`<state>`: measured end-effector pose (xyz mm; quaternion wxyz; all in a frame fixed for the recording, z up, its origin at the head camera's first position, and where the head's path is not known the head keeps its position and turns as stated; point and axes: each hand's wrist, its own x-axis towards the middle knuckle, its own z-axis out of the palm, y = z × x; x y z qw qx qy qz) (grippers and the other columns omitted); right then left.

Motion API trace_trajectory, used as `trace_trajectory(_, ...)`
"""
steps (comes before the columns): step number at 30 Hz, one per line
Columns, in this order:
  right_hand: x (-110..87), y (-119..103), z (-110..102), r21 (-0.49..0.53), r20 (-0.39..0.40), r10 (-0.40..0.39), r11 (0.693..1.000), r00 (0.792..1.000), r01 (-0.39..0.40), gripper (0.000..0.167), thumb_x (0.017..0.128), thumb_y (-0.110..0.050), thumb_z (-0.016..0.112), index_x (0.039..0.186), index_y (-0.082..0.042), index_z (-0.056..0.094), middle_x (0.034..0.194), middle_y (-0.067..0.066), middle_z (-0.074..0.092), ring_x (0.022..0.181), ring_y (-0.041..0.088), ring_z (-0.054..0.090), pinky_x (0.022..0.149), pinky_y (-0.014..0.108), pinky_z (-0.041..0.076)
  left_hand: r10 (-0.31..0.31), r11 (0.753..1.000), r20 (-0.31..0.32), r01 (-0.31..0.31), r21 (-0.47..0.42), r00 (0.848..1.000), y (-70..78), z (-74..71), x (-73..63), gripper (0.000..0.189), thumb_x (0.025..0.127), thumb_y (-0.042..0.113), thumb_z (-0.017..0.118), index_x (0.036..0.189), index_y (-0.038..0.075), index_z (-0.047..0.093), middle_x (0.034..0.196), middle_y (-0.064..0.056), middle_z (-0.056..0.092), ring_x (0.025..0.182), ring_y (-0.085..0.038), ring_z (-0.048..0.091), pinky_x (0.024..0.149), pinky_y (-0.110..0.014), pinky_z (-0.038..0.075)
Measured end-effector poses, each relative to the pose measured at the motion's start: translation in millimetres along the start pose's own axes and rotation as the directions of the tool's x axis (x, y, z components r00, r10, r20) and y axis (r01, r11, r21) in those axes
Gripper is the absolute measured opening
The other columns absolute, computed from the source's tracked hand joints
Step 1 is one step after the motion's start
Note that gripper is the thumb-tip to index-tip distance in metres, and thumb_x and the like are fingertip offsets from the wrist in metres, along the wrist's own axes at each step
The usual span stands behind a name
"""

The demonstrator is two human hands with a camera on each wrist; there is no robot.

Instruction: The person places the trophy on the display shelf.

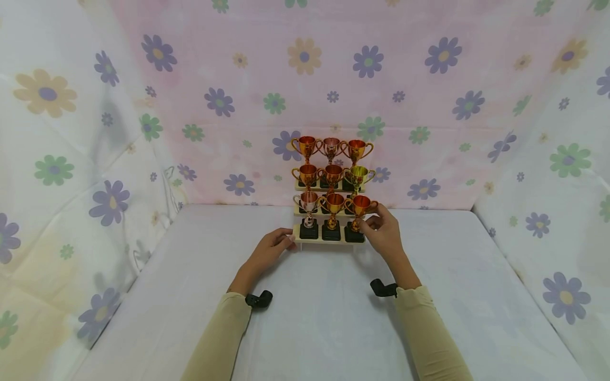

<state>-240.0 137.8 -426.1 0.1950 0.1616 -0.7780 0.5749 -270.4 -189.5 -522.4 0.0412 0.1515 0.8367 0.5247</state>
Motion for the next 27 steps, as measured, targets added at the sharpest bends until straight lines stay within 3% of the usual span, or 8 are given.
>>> trace_trajectory(8, -5.5, 2, -6, -0.031, 0.015, 0.043, 0.999, 0.999, -0.043, 0.036, 0.093, 0.009, 0.071, 0.127, 0.009, 0.06, 0.115, 0.027, 0.065, 0.07, 0.024, 0.063, 0.059, 0.018, 0.048, 0.008, 1.0, 0.008, -0.008, 0.012, 1.0, 0.5, 3.4, 1.6, 0.043, 0.111, 0.038, 0.056, 0.143, 0.009, 0.062, 0.103, -0.003, 0.077, 0.1, -0.02, 0.07, 0.101, -0.045, 0.05)
trace_trajectory(13, -6.7, 6, -14, -0.004, 0.026, 0.052, 0.999, 0.998, -0.052, 0.037, 0.094, 0.009, 0.07, 0.129, 0.009, 0.059, 0.115, 0.032, 0.066, 0.07, 0.022, 0.064, 0.06, 0.018, 0.049, 0.012, 1.0, -0.002, -0.012, 0.015, 1.0, 2.3, 5.0, 4.9, 0.043, 0.111, 0.039, 0.056, 0.142, 0.01, 0.063, 0.103, -0.003, 0.077, 0.101, -0.02, 0.07, 0.103, -0.047, 0.049)
trace_trajectory(21, -12.2, 14, -23, 0.017, 0.026, 0.018, 1.0, 1.0, -0.018, 0.039, 0.093, 0.015, 0.062, 0.132, 0.013, 0.059, 0.113, 0.036, 0.066, 0.072, 0.049, 0.064, 0.061, 0.017, 0.051, -0.009, 1.0, 0.011, 0.009, 0.016, 1.0, 2.9, 8.4, 6.2, 0.044, 0.111, 0.038, 0.056, 0.144, 0.008, 0.061, 0.104, -0.003, 0.077, 0.101, -0.019, 0.072, 0.105, -0.049, 0.049)
trace_trajectory(27, -16.7, 13, -28, -0.045, 0.031, 0.008, 0.999, 0.999, -0.007, 0.037, 0.095, 0.015, 0.06, 0.131, 0.011, 0.06, 0.11, 0.035, 0.067, 0.072, 0.051, 0.064, 0.06, 0.015, 0.049, -0.022, 0.999, 0.011, 0.022, 0.032, 1.0, 3.3, 6.6, 2.2, 0.045, 0.111, 0.039, 0.057, 0.144, 0.008, 0.061, 0.103, -0.002, 0.077, 0.102, -0.019, 0.071, 0.106, -0.051, 0.048)
